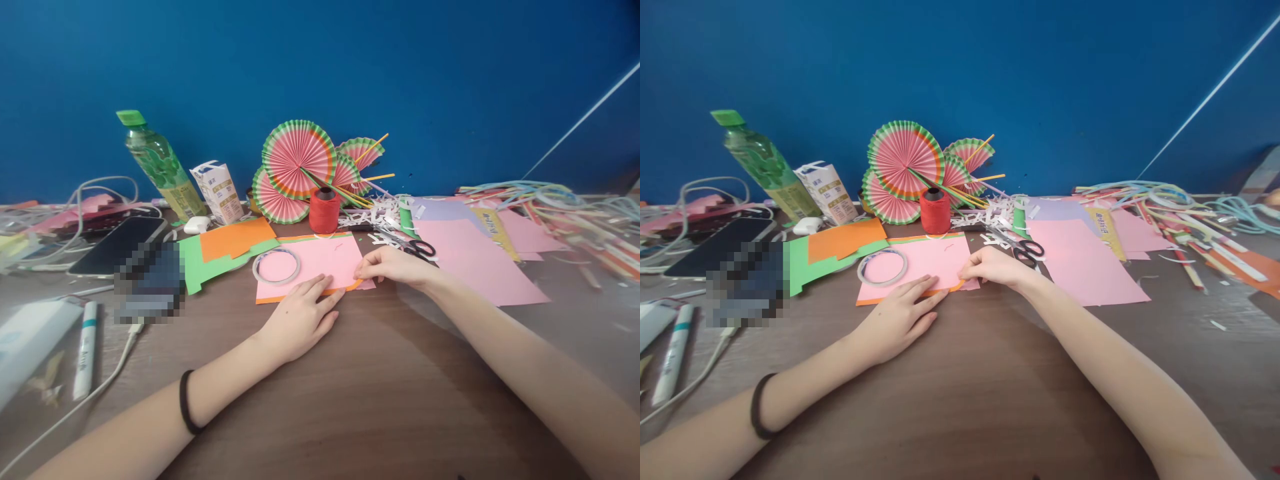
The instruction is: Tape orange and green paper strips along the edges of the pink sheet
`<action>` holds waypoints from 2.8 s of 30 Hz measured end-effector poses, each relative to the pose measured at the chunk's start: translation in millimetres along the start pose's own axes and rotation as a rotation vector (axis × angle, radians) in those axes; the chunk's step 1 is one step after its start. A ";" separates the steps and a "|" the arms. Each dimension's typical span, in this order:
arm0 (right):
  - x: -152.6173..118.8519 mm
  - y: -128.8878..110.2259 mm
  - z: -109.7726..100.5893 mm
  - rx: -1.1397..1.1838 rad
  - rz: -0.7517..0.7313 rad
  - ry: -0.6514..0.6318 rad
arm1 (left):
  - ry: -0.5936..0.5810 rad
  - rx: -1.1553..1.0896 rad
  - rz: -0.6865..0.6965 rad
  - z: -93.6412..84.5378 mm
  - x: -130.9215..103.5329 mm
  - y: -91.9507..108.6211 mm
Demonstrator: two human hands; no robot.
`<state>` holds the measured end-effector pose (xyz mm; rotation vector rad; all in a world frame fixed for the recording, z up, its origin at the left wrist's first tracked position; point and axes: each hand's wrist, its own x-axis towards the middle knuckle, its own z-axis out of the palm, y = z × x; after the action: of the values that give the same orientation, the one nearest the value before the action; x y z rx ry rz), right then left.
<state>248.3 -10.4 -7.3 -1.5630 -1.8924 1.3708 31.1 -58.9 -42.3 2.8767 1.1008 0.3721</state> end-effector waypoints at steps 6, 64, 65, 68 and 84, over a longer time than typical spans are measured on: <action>-1.1 -1.6 -1.6 -0.219 -0.023 0.013 | 0.009 0.012 -0.007 0.1 0.5 1.4; -0.7 3.5 -6.2 -0.604 -0.056 -0.028 | 0.024 0.138 0.018 2.3 2.6 2.9; -0.8 3.3 -6.2 -0.610 -0.053 -0.027 | 0.024 0.140 0.020 2.4 2.5 3.0; -0.5 3.4 -6.5 -0.628 -0.047 -0.030 | 0.027 0.145 0.023 2.7 2.4 2.9; -4.5 -5.3 -13.5 -0.410 -0.204 -0.084 | 0.010 0.136 0.019 3.2 1.6 3.0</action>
<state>256.9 -7.9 5.0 -1.4447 -2.4257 1.0212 35.0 -59.9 -44.7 3.0081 1.1446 0.3249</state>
